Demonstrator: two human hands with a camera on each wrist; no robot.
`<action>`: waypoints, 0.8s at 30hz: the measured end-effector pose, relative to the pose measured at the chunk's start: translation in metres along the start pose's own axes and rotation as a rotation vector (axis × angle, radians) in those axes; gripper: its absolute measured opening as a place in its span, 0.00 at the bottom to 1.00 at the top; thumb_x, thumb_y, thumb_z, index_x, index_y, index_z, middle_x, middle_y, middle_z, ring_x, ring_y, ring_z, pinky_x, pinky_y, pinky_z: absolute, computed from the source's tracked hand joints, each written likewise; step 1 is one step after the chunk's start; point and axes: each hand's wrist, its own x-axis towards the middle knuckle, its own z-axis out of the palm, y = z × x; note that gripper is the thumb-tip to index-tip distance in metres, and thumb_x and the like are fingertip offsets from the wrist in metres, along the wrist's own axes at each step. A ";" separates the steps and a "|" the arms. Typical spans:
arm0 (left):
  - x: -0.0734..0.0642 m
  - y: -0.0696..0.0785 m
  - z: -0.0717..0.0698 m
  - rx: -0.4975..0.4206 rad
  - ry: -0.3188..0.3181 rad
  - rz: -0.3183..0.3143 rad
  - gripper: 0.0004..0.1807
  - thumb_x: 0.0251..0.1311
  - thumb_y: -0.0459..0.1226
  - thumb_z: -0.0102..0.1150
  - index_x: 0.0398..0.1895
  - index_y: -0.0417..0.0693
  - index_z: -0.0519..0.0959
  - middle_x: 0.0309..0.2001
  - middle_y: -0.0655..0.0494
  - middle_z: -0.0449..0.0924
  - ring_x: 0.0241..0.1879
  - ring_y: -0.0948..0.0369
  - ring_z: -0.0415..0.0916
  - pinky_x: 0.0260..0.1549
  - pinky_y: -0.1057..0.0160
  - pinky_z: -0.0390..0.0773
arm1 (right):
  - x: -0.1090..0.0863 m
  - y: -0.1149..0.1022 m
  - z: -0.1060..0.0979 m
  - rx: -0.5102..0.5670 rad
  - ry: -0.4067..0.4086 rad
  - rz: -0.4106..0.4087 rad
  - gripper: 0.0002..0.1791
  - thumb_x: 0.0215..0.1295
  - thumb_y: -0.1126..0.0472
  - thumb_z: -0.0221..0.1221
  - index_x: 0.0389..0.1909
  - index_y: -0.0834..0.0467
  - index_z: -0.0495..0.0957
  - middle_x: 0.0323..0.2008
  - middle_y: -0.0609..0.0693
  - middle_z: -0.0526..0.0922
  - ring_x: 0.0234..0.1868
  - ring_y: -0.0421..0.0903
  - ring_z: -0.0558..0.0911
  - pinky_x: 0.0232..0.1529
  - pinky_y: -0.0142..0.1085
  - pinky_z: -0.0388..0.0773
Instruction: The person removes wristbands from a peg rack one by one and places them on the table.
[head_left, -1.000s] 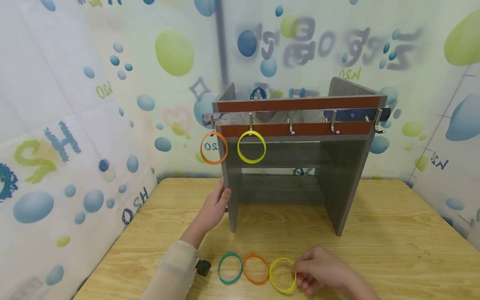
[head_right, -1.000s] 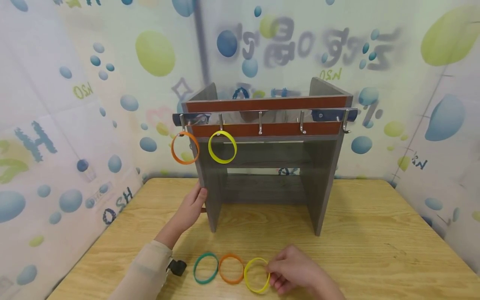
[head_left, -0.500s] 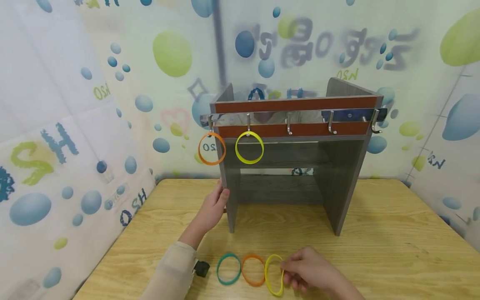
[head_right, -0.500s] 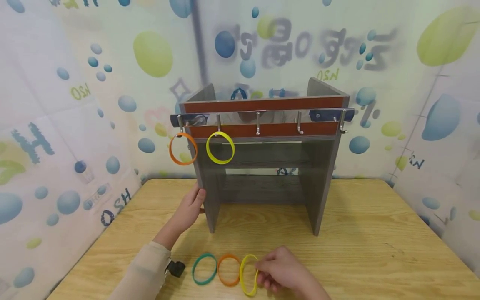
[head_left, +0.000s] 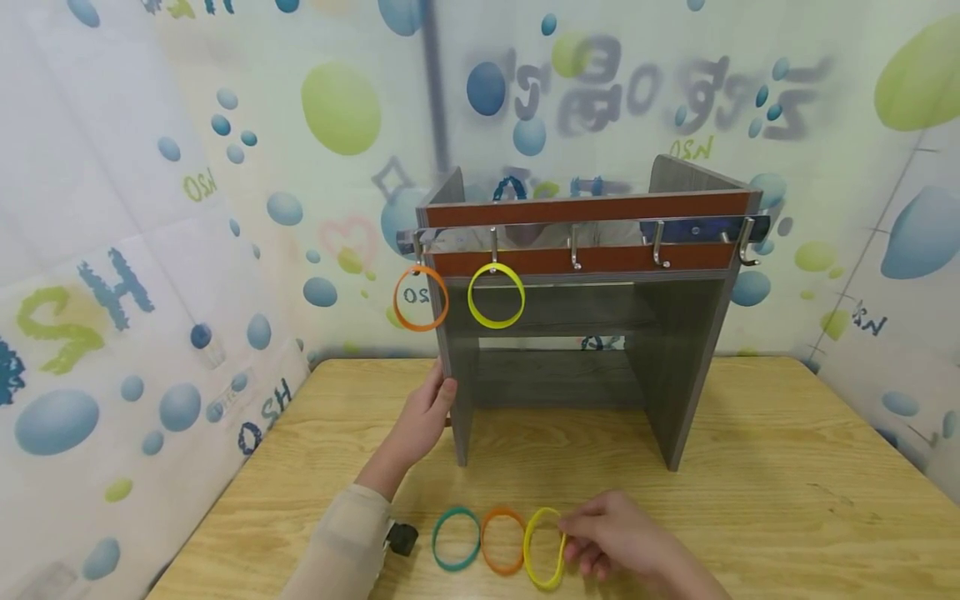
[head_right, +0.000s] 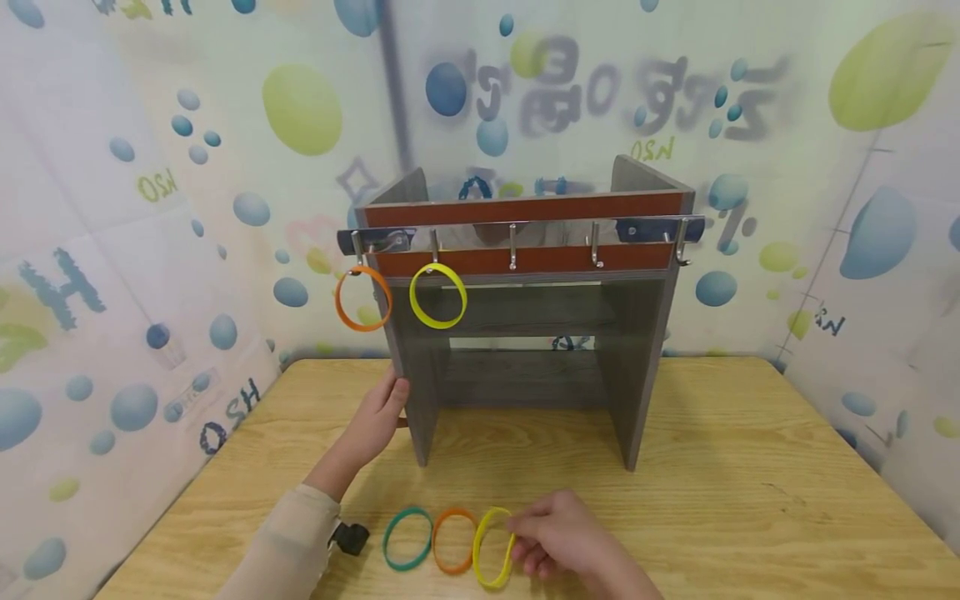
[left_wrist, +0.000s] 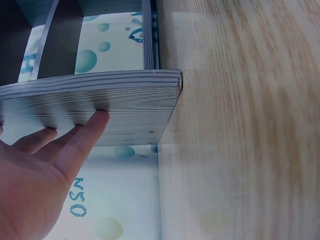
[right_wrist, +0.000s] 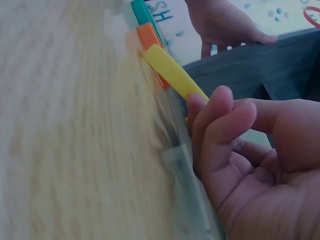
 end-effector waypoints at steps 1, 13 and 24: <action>0.000 0.000 0.000 -0.003 0.002 0.000 0.35 0.86 0.56 0.34 0.89 0.67 0.42 0.83 0.43 0.60 0.71 0.37 0.75 0.52 0.45 0.90 | -0.001 0.000 -0.002 -0.008 0.005 0.005 0.15 0.77 0.59 0.61 0.47 0.71 0.85 0.24 0.45 0.86 0.20 0.34 0.78 0.23 0.25 0.74; 0.001 -0.004 0.001 0.002 0.010 0.008 0.34 0.86 0.56 0.34 0.89 0.67 0.43 0.82 0.41 0.62 0.72 0.36 0.73 0.51 0.43 0.89 | -0.005 0.000 -0.016 -0.041 0.047 0.018 0.14 0.76 0.60 0.60 0.42 0.70 0.84 0.23 0.46 0.87 0.20 0.35 0.80 0.22 0.26 0.76; 0.001 -0.004 0.001 0.001 0.005 0.002 0.35 0.86 0.56 0.34 0.89 0.66 0.42 0.83 0.41 0.60 0.73 0.36 0.72 0.52 0.43 0.89 | -0.003 0.000 -0.003 -0.055 0.014 0.038 0.15 0.77 0.59 0.60 0.36 0.67 0.86 0.24 0.46 0.87 0.21 0.36 0.81 0.22 0.26 0.77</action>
